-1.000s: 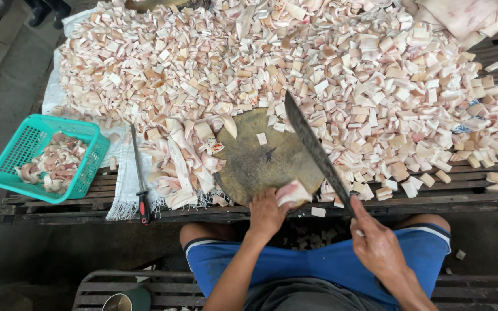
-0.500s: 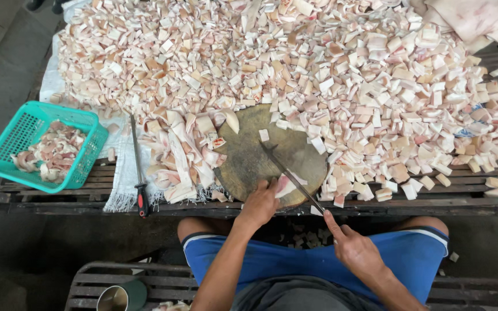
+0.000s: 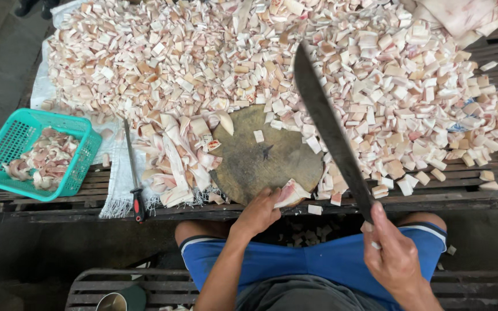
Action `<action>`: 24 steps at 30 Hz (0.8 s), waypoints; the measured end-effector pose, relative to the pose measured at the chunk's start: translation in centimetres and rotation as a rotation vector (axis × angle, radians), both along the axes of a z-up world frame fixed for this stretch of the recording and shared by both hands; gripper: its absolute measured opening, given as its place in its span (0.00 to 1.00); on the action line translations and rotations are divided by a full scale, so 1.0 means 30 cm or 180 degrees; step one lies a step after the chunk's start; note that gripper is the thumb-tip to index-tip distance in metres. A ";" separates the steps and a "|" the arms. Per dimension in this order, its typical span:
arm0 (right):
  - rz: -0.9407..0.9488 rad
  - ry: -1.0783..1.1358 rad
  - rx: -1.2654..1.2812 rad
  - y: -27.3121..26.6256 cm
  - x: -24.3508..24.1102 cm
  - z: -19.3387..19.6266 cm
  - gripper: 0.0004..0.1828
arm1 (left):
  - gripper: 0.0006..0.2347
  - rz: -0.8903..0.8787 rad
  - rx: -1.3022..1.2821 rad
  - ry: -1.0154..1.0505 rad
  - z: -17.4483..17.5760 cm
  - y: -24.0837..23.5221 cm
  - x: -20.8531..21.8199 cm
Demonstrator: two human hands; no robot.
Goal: The person chops large quantities of animal fat into small cubes using a large knife on a wooden cutting board.
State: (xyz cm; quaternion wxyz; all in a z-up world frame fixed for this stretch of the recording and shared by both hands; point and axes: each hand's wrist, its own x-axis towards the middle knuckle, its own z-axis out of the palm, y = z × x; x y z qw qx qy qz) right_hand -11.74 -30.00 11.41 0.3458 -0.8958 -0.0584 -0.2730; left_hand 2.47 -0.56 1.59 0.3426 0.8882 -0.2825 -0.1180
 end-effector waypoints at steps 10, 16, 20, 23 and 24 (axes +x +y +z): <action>0.0230 0.1481 -0.0629 0.042 0.048 -0.173 0.40 | 0.27 0.0277 0.0087 -0.0084 -0.003 -0.005 -0.009; -0.0296 0.0449 0.0055 -0.034 0.039 -0.095 0.38 | 0.25 0.0479 -0.0206 -0.0138 0.006 -0.064 -0.003; 0.0117 -0.0001 -0.0181 0.044 0.032 -0.152 0.39 | 0.18 0.0763 -0.0033 0.0148 0.021 -0.074 -0.003; 0.0383 0.1281 -0.0833 0.097 0.034 -0.201 0.43 | 0.16 0.0734 -0.0133 -0.0102 0.029 -0.073 -0.013; 0.0381 0.1610 -0.0963 0.096 0.031 -0.202 0.45 | 0.16 0.0769 -0.0122 -0.0064 0.031 -0.072 -0.023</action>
